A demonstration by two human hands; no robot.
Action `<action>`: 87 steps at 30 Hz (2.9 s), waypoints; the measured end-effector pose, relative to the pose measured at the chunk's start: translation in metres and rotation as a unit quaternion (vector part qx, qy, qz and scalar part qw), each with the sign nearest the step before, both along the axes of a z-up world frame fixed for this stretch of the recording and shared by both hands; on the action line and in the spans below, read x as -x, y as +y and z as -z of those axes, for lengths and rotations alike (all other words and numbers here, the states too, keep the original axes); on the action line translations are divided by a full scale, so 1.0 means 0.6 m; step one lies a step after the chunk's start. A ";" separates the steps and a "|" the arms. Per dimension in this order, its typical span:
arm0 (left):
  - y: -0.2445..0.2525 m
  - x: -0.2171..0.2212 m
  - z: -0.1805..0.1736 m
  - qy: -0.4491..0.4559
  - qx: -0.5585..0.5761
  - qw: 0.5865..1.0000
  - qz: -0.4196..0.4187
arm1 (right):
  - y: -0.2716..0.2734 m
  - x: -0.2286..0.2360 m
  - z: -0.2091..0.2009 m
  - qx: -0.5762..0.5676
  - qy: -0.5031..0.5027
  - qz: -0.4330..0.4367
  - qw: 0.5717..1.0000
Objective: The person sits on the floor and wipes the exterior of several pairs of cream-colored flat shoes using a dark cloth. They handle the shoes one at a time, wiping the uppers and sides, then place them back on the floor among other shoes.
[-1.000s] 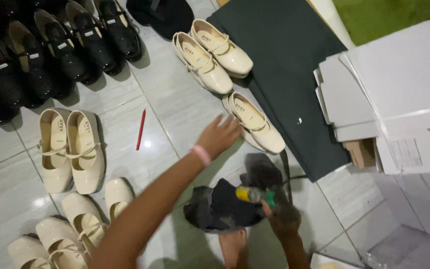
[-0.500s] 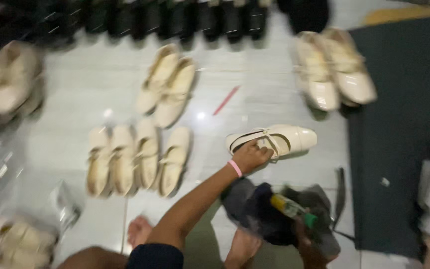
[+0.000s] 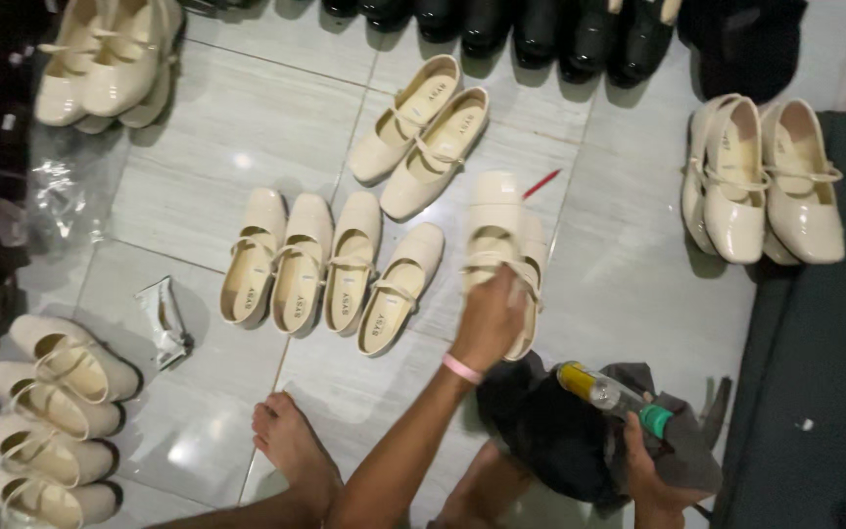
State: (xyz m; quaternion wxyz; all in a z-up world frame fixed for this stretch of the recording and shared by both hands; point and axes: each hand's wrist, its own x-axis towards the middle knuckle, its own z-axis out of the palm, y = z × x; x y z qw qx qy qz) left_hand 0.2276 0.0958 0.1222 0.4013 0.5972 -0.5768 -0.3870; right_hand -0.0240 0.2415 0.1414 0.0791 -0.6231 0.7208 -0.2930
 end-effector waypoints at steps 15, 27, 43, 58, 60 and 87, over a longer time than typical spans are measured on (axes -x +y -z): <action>0.022 0.156 0.015 -0.138 0.017 0.979 0.151 | 0.109 0.005 0.034 -0.004 0.022 0.005 1.000; 0.024 0.002 0.141 -0.216 -0.122 0.969 0.003 | 0.024 -0.063 -0.010 -0.010 -0.053 -0.002 0.999; 0.156 -0.235 0.040 -0.353 -0.077 0.928 -0.094 | -0.074 -0.115 -0.057 0.031 -0.014 -0.211 0.977; 0.170 -0.149 0.094 -0.230 0.058 0.961 -0.144 | -0.082 -0.068 0.031 -0.044 0.060 -0.229 0.971; 0.175 -0.160 0.075 -0.266 0.084 0.946 -0.163 | -0.083 -0.064 0.039 -0.025 0.068 -0.263 0.962; 0.202 -0.538 0.135 -0.289 0.155 0.871 -0.365 | -0.154 -0.339 0.043 0.258 -0.100 -0.178 0.944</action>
